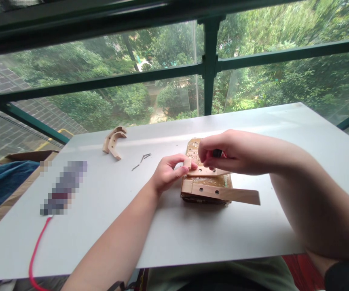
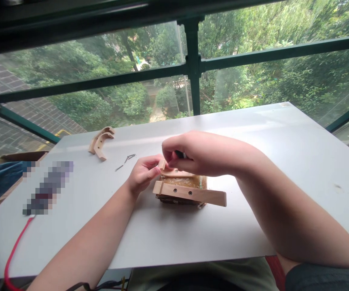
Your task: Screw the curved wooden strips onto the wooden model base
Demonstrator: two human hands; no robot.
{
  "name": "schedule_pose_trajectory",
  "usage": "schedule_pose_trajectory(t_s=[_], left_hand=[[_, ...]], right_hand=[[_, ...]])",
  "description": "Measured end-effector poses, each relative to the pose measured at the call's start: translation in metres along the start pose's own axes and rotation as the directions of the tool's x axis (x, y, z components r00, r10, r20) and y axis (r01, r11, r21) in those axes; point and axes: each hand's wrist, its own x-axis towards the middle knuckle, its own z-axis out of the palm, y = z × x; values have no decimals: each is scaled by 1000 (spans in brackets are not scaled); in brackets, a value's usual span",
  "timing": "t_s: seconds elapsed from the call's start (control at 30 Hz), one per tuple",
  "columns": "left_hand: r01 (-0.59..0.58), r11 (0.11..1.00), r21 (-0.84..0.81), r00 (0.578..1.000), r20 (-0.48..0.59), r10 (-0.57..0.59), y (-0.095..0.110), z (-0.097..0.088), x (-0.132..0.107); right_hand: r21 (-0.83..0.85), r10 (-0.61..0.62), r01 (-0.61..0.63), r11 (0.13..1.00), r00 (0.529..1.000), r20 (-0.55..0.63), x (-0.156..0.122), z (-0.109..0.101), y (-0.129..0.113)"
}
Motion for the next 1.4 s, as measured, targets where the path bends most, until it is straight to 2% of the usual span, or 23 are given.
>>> schedule_pose_trajectory(t_s=[0.27, 0.43, 0.7, 1.07, 1.13, 1.2, 1.3, 1.4], left_hand=[[-8, 999, 41, 1000, -24, 9, 1, 2, 0], [-21, 999, 49, 999, -25, 22, 0, 1, 0], [-13, 999, 37, 1000, -17, 14, -2, 0, -1], [-10, 1000, 3, 1000, -11, 10, -3, 0, 0], [-11, 1000, -2, 1000, -11, 11, -3, 0, 0], [-12, 1000, 2, 1000, -7, 13, -3, 0, 0], [-13, 1000, 20, 1000, 9, 13, -3, 0, 0], [-12, 1000, 23, 1000, 11, 12, -3, -1, 0]], right_hand=[[47, 110, -109, 993, 994, -15, -10, -8, 1], [-38, 103, -103, 994, 995, -2, -9, -10, 5], [-153, 116, -122, 981, 992, -50, -8, -13, 0], [-202, 186, -228, 952, 961, -205, 3, -4, 11], [-170, 172, -214, 962, 957, -234, 4, -2, 14], [-98, 132, -155, 983, 968, -212, 4, 0, 15], [30, 58, -55, 998, 995, -78, 4, 1, 12], [76, 37, -36, 996, 999, -12, 2, 0, 7]])
